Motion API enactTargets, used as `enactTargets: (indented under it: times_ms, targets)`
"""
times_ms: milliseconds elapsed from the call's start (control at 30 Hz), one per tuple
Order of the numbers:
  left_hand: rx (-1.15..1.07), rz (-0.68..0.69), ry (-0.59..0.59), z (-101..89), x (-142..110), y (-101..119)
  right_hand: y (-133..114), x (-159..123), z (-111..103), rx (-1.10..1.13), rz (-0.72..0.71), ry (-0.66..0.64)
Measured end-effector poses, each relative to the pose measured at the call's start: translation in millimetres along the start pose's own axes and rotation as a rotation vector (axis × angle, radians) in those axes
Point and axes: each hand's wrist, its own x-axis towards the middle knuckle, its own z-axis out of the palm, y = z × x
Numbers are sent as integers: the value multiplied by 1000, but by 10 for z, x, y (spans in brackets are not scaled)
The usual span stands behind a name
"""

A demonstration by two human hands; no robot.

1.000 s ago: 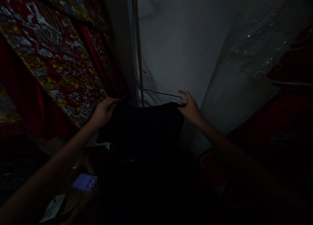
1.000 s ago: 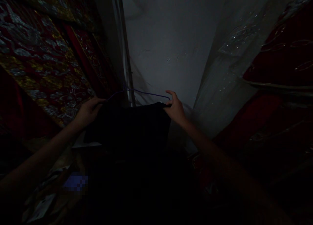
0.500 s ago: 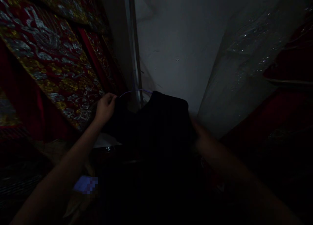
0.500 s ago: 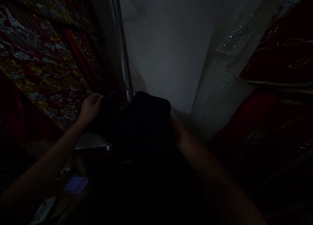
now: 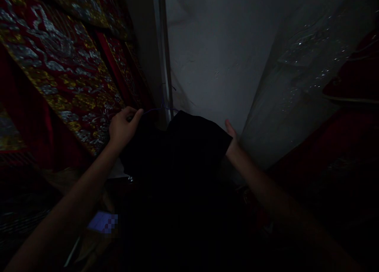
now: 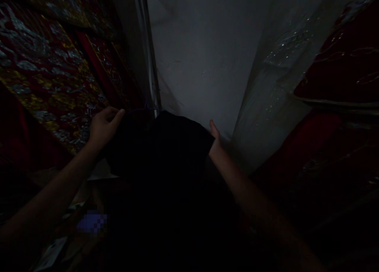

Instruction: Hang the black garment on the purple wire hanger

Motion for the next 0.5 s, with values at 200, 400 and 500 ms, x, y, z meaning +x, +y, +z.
enactTargets:
  times_ms: [200,400,500]
  targets:
    - [-145,29,-84,188,103,-103,-408,100,67,102,47,-148]
    - [-257,-16,-68,252,142,-166,-606,-97,519,134,106,-595]
    - [-457,-54,-116,218,19,-50,-376,-161,561,-126,85,-800]
